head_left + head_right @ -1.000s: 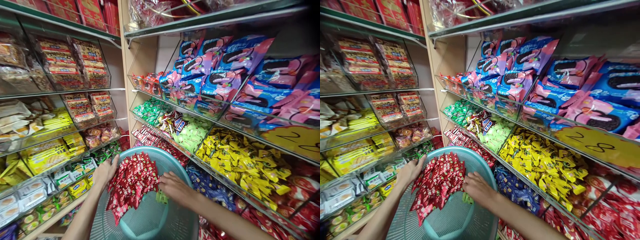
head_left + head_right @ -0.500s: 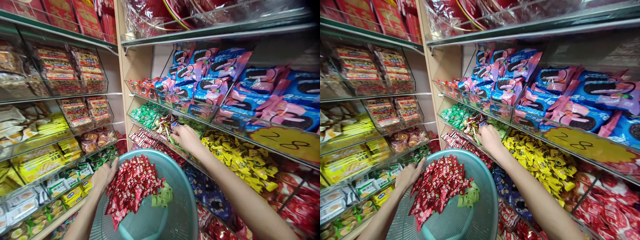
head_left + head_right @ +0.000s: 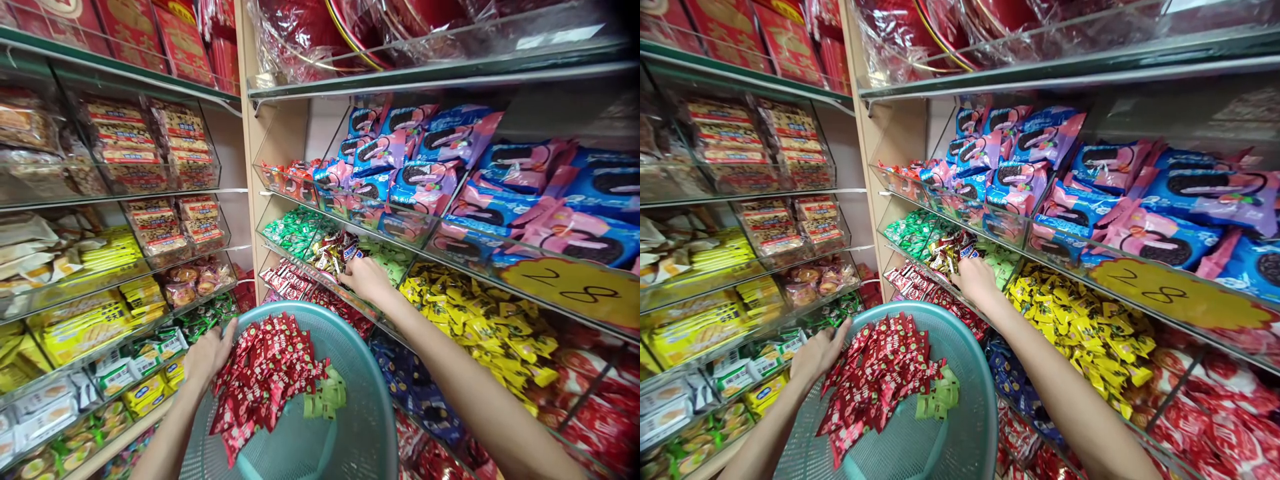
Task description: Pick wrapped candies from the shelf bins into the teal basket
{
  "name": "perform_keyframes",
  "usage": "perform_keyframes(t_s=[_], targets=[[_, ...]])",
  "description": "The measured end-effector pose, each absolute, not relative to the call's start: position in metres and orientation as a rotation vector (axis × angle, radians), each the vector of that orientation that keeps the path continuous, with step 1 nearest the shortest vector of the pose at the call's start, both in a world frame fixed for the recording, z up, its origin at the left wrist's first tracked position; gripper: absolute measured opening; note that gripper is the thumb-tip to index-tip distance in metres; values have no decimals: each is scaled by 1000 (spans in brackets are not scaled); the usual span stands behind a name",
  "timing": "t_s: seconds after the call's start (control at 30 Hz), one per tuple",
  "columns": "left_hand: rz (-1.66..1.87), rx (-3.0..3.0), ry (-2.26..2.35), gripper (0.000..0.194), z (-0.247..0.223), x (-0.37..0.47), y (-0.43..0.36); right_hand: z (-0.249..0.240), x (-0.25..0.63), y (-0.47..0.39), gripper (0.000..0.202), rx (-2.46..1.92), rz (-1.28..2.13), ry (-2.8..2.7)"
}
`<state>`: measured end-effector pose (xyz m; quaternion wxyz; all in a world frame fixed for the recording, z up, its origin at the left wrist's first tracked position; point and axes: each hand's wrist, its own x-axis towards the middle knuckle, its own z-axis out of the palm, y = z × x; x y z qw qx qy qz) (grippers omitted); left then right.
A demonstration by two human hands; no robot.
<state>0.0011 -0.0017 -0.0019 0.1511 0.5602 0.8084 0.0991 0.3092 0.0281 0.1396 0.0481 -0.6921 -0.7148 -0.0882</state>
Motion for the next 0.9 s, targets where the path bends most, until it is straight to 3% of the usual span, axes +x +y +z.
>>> perform_keyframes(t_s=[0.3,0.5,0.7,0.9], targets=[[268,1587,2331,87,-5,0,-4,141,316,21,22,-2009,-313,-2039],[245,1568,2348,87,-3,2,-2,146,310,-20,18,-1564,-165,-2050],[231,1578,2356,89,-2,3,-3,72,288,-49,18,-1449,396,-2252],[232,1595,2359,86,-2,2,-4,-4,281,-51,22,-1793,502,-2396]])
